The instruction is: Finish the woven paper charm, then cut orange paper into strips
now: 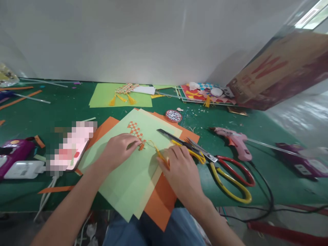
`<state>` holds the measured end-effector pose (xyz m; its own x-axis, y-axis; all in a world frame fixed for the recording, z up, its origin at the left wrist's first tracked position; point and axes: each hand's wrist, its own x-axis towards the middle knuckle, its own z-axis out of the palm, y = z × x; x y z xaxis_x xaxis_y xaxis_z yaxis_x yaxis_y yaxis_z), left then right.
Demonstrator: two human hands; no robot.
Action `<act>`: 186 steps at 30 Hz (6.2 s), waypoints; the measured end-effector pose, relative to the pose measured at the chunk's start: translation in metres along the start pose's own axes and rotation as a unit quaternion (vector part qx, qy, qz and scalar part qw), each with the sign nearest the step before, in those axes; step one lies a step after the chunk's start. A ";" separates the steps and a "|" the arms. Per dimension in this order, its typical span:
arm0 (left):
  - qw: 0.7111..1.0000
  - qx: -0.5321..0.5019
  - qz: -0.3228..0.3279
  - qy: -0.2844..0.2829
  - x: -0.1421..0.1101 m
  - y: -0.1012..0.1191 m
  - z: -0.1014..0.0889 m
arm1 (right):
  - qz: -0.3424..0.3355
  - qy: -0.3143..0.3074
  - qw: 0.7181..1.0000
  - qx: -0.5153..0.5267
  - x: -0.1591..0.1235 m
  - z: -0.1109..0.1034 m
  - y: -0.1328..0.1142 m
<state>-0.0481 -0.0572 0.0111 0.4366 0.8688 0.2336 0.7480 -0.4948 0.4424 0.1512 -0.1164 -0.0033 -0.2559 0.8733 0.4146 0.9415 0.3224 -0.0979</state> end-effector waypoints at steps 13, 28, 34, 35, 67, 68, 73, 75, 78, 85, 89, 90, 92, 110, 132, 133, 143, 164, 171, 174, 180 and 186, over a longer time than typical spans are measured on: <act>1.000 0.012 -0.013 0.008 -0.001 0.002 0.002 | 0.032 0.121 0.991 0.040 0.001 -0.011 0.000; 0.999 -0.021 -0.035 0.001 -0.001 0.001 0.003 | -0.009 0.119 0.993 0.016 0.018 -0.004 -0.026; 0.998 -0.036 -0.051 -0.009 0.000 0.003 0.001 | -0.014 0.118 0.993 0.012 0.023 0.001 -0.028; 0.998 -0.038 -0.052 -0.008 0.000 0.003 0.001 | -0.012 0.120 0.993 0.013 0.023 0.001 -0.028; 0.999 -0.028 -0.031 -0.013 -0.001 0.002 0.001 | 0.044 0.006 0.997 0.060 0.005 0.011 -0.033; 0.999 -0.027 -0.028 -0.014 -0.001 0.002 0.001 | 0.045 0.007 0.997 0.059 0.004 0.011 -0.033; 0.999 -0.025 -0.020 -0.017 -0.001 0.003 -0.001 | 0.062 0.006 0.997 0.046 0.002 0.014 -0.033; 0.999 -0.020 -0.017 -0.019 -0.001 0.003 -0.001 | 0.071 0.000 0.997 0.041 0.002 0.013 -0.034; 1.000 -0.001 0.008 -0.014 -0.001 0.001 0.001 | 0.084 -0.007 0.996 0.037 0.002 0.012 -0.037; 0.996 0.019 0.084 0.006 0.001 0.000 0.006 | 0.091 -0.018 0.995 0.023 0.000 0.012 -0.038; 0.993 0.041 0.112 0.010 0.002 -0.002 0.008 | 0.100 -0.021 0.995 0.012 -0.001 0.013 -0.038; 0.992 0.045 0.120 0.009 0.002 -0.003 0.008 | 0.099 -0.016 0.995 0.010 -0.001 0.013 -0.038; 0.990 0.052 0.135 0.008 0.002 -0.005 0.008 | 0.094 -0.003 0.996 0.010 -0.002 0.014 -0.038; 0.981 0.069 0.182 -0.009 0.004 -0.008 0.007 | 0.113 -0.032 0.993 0.021 -0.001 0.011 -0.036; 0.975 0.099 0.199 -0.007 0.007 -0.004 0.005 | 0.130 -0.077 0.988 0.043 0.001 0.007 -0.038; 0.973 0.109 0.205 -0.006 0.008 -0.003 0.005 | 0.134 -0.082 0.987 0.045 0.002 0.006 -0.038; 0.953 0.199 0.222 -0.052 0.009 -0.002 0.003 | 0.143 -0.115 0.981 0.064 0.002 0.003 -0.037; 0.943 0.233 0.226 -0.066 0.010 0.002 0.002 | 0.131 -0.117 0.982 0.066 0.003 0.001 -0.036; 0.946 0.223 0.228 -0.059 0.010 0.002 0.002 | 0.131 -0.108 0.983 0.072 0.002 0.002 -0.034; 0.944 0.230 0.228 -0.060 0.010 0.003 0.002 | 0.134 -0.108 0.982 0.076 0.002 0.003 -0.034; 0.942 0.234 0.233 -0.059 0.010 0.001 0.003 | 0.130 -0.110 0.983 0.069 0.003 0.001 -0.034; 0.939 0.242 0.237 -0.056 0.009 0.003 0.004 | 0.132 -0.112 0.982 0.074 0.003 0.000 -0.034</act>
<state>-0.0398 -0.0505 0.0114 0.8074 0.5546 0.2012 0.5840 -0.7996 -0.1395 0.1189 -0.1249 0.0007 -0.0644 0.9867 0.1490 0.9435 0.1089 -0.3131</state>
